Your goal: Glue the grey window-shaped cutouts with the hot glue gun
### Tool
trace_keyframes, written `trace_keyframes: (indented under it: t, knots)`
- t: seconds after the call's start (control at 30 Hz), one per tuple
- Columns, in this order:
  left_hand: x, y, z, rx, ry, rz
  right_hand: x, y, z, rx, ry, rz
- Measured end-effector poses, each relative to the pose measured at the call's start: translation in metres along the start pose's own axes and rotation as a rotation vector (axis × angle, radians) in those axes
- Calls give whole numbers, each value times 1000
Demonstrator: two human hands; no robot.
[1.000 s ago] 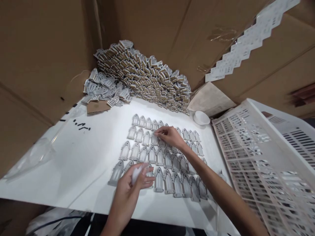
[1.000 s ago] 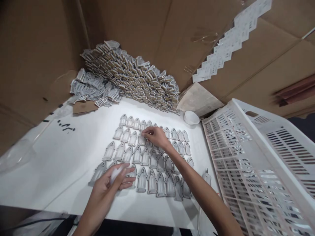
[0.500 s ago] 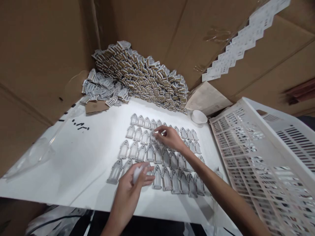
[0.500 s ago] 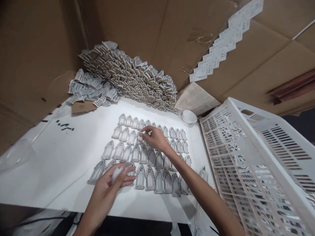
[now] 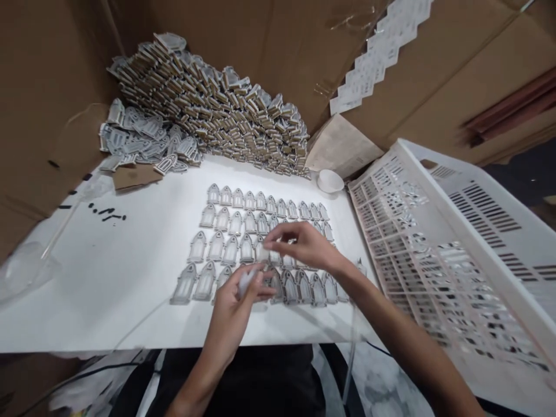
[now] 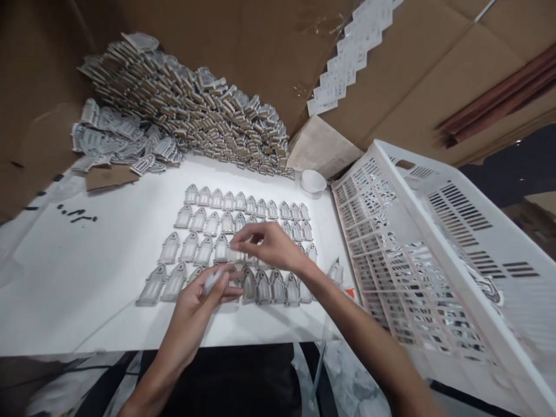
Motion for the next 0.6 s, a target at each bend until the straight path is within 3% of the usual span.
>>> trace_keyframes:
  t: [0.07,0.17,0.37,0.6]
  knots:
    - [5,-1,-1,-11,-12,-17,-15,15,9,-18,-20,125]
    - [8,-3,-3,-51,-75,-15,-27,43,22,-31,-56,197]
    - [7,-4,0,-86,-115,-36,-25,86,45,-43,-82,155]
    - [-4,2,0,-67,-67,-22,-23,101,64,-10,-56,91]
Point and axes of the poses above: each hand's wrist, its own y-axis towards the middle knuckle, its own x-axis out of the palm, z = x × y, the point moved 3 cm from there along y, towards the middle knuckle, and after that the axes turned 12 degrees about x, right-handed, at the moved point
